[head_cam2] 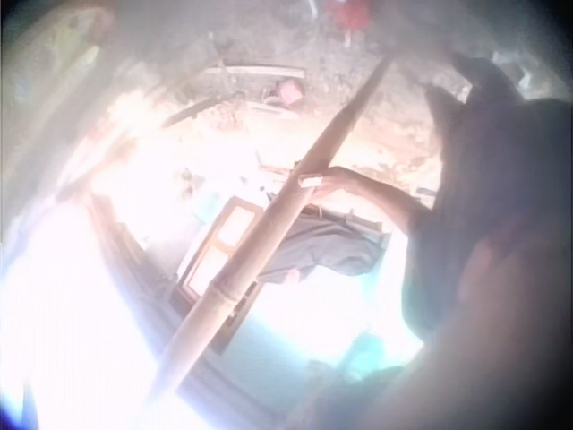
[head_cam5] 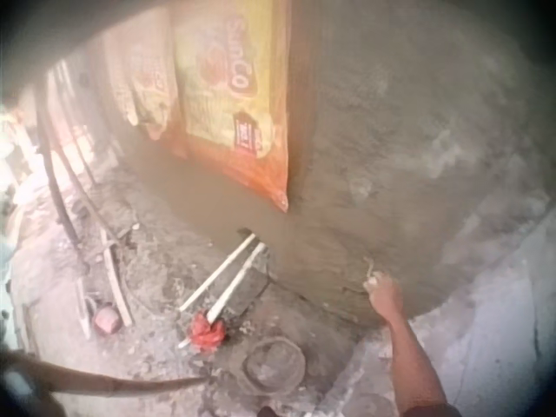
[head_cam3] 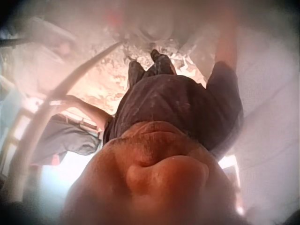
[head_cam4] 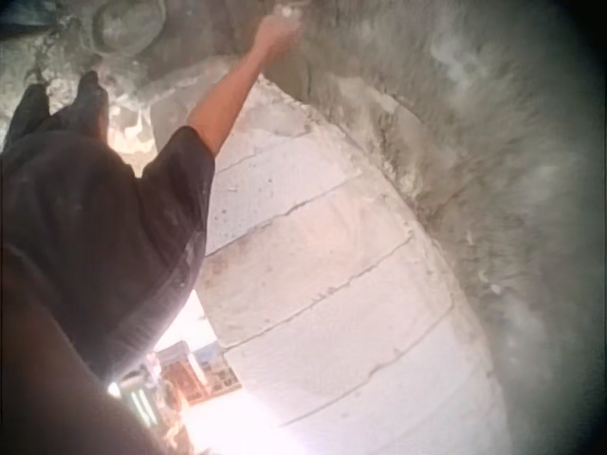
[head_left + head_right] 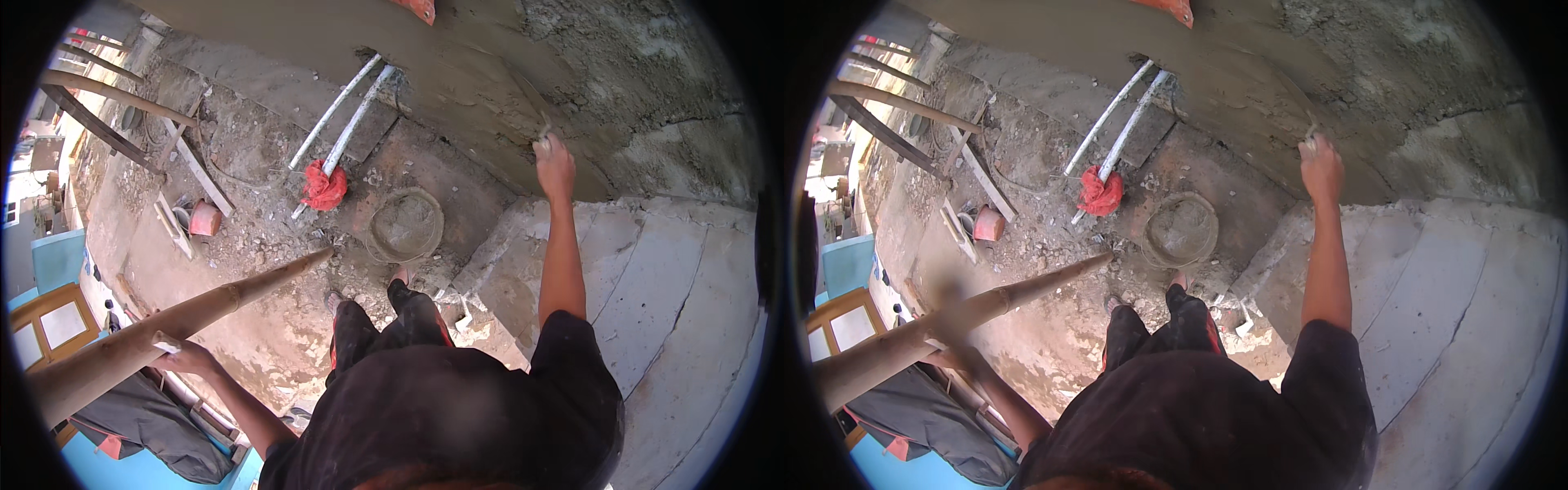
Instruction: The person applies wet plaster to a brick wall using a trowel, taking mortar from a bucket and smoothing it over the surface.
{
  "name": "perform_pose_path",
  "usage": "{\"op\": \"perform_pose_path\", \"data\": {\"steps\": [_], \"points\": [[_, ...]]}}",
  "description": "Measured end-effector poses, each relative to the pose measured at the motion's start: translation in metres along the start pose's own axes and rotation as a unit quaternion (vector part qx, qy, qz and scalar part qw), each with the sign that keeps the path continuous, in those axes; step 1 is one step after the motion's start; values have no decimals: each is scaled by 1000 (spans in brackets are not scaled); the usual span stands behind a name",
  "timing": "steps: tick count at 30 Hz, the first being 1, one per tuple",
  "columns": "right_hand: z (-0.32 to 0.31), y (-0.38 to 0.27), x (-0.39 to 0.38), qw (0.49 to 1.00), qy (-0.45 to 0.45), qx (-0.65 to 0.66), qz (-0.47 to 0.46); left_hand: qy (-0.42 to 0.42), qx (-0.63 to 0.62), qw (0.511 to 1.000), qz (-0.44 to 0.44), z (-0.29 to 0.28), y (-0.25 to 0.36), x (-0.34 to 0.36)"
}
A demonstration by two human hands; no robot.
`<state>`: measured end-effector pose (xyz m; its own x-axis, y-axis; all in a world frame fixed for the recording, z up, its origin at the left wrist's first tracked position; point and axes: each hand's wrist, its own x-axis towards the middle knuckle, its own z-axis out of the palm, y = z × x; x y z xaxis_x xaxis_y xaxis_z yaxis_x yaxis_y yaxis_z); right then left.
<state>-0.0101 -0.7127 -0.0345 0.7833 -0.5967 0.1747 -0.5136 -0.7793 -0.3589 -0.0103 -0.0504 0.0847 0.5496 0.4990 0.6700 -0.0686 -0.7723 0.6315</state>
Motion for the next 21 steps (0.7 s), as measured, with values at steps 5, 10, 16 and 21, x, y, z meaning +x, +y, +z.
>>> {"op": "perform_pose_path", "data": {"steps": [5, 10, 16, 21], "points": [[52, 7, -162, 970, -223, 2, 94, -245, -42, 927, -282, -5, -107, -166], [146, 3, -249, 890, -442, -91, 61, -637, -49, 674, -371, 63, -126, -293], [293, -10, -208, 903, -418, -97, 4, -706, -61, 661, -249, 248, -180, -388], [361, -31, -280, 887, -457, -34, 52, -751, 39, 636, -175, 366, -219, -438]]}}
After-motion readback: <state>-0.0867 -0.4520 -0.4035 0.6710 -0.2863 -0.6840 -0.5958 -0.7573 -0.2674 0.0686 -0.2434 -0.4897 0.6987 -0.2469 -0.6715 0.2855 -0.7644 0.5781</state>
